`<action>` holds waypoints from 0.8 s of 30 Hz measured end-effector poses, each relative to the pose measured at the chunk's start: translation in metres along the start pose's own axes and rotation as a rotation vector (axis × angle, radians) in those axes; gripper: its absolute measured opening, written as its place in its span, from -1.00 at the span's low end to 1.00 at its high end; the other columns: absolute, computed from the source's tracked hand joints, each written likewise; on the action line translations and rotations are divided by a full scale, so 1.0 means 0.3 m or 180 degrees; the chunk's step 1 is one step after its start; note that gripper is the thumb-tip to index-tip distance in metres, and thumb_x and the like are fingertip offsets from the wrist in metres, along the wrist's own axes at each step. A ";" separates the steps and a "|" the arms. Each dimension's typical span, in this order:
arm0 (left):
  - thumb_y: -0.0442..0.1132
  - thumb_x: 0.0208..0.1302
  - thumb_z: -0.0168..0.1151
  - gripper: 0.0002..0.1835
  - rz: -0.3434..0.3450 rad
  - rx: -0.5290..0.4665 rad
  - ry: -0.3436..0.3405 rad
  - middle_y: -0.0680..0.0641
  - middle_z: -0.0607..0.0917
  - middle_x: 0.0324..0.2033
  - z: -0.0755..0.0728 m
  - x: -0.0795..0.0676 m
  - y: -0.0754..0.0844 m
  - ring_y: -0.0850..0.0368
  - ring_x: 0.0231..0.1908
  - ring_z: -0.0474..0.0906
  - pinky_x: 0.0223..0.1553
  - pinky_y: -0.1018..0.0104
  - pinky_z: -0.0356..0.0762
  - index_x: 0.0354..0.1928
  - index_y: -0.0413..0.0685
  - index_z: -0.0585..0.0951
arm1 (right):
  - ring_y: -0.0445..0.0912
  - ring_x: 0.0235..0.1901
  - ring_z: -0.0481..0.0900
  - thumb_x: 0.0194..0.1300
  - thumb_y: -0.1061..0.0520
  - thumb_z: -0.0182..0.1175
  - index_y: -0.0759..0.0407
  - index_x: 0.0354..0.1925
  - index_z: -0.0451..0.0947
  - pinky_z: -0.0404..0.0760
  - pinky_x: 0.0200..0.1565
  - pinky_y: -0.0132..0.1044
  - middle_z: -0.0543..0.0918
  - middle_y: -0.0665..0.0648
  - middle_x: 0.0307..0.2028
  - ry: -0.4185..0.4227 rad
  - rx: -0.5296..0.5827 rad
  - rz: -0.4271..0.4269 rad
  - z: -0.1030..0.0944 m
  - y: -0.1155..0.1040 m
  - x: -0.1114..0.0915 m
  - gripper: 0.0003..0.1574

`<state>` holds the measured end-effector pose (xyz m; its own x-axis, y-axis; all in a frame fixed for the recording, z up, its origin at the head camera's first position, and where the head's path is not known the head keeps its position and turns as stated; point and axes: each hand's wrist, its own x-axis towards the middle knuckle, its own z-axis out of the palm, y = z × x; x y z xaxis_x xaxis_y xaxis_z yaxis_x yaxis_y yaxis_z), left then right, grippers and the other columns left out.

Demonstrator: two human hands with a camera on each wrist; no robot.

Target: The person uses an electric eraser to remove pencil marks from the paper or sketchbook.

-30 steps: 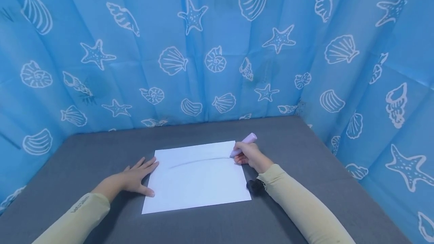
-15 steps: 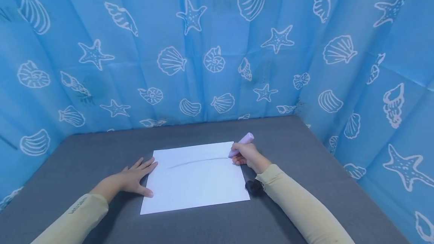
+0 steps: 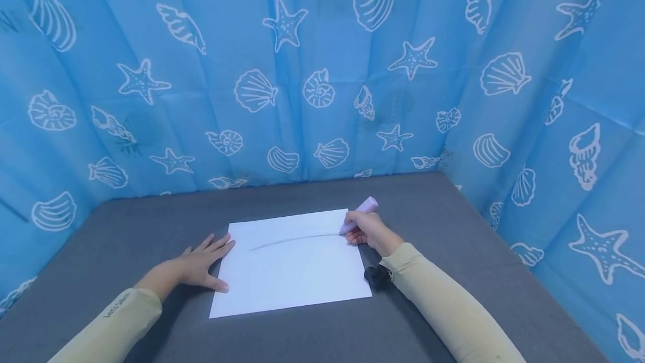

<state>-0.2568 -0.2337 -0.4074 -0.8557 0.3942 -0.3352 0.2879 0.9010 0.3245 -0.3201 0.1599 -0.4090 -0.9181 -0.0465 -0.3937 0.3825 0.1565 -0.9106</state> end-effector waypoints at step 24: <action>0.35 -0.06 0.40 0.22 -0.0045 0.0042 0.0031 -0.19 -0.07 0.51 0.002 -0.003 0.001 -0.37 0.44 -0.29 0.22 -0.52 -0.27 0.52 -0.07 0.05 | -0.13 -0.60 0.54 0.32 0.19 0.04 0.53 0.01 0.36 0.59 -0.48 -0.37 0.57 0.18 -0.54 0.0013 0.0133 -0.0027 0.005 -0.002 -0.016 -0.57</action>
<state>-0.2557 -0.2335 -0.4075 -0.8639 0.3797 -0.3310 0.2814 0.9088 0.3082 -0.3157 0.1584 -0.4067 -0.9217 -0.0437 -0.3853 0.3785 0.1149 -0.9184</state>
